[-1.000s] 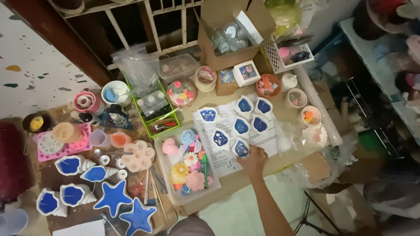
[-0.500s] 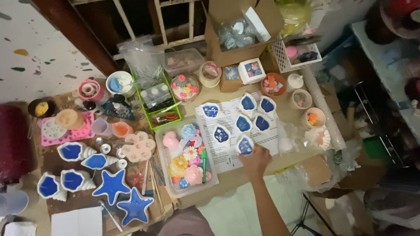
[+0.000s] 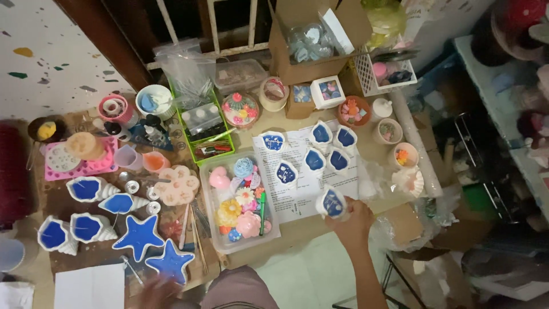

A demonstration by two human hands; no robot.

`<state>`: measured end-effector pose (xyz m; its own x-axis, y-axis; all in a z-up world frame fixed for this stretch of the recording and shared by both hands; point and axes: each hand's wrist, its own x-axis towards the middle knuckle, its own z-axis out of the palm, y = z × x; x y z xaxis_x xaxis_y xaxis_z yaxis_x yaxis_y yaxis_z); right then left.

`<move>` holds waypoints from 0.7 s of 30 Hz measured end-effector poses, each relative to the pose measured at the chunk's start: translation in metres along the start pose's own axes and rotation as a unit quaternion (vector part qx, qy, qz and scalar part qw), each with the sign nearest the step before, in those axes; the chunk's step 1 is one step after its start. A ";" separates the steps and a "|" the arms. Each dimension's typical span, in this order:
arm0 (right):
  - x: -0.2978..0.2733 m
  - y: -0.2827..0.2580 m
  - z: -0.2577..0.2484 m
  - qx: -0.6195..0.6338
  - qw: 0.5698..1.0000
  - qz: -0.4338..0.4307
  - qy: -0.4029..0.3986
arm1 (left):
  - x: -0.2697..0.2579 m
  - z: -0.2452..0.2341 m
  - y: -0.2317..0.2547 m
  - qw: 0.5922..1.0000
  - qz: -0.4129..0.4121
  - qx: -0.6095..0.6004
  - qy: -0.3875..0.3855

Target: Apply heat with a heat gun to smooth wax and add decorative beads into candle molds.

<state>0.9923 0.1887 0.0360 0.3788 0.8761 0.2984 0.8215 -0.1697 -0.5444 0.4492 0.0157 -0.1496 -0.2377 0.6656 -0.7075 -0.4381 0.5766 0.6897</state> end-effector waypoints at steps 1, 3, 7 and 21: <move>0.001 -0.014 -0.013 -0.007 0.999 0.017 -0.040 | 0.003 0.066 0.032 1.000 -0.003 -0.009 -0.002; -0.007 -0.037 -0.031 0.025 0.998 -0.041 -0.043 | -0.020 0.196 0.080 0.986 -0.067 0.022 -0.150; -0.029 -0.078 -0.050 0.065 0.985 -0.115 -0.112 | -0.033 0.337 0.074 0.846 -0.318 -0.011 -0.428; 0.006 0.051 0.074 -0.061 0.995 0.023 -0.069 | -0.011 0.269 0.108 0.902 -0.201 -0.074 -0.375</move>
<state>1.0049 0.2188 -0.0484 0.3617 0.9185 0.1597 0.8536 -0.2573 -0.4530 0.6379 0.1979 -0.0258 0.5948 0.5821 -0.5544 -0.4826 0.8101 0.3329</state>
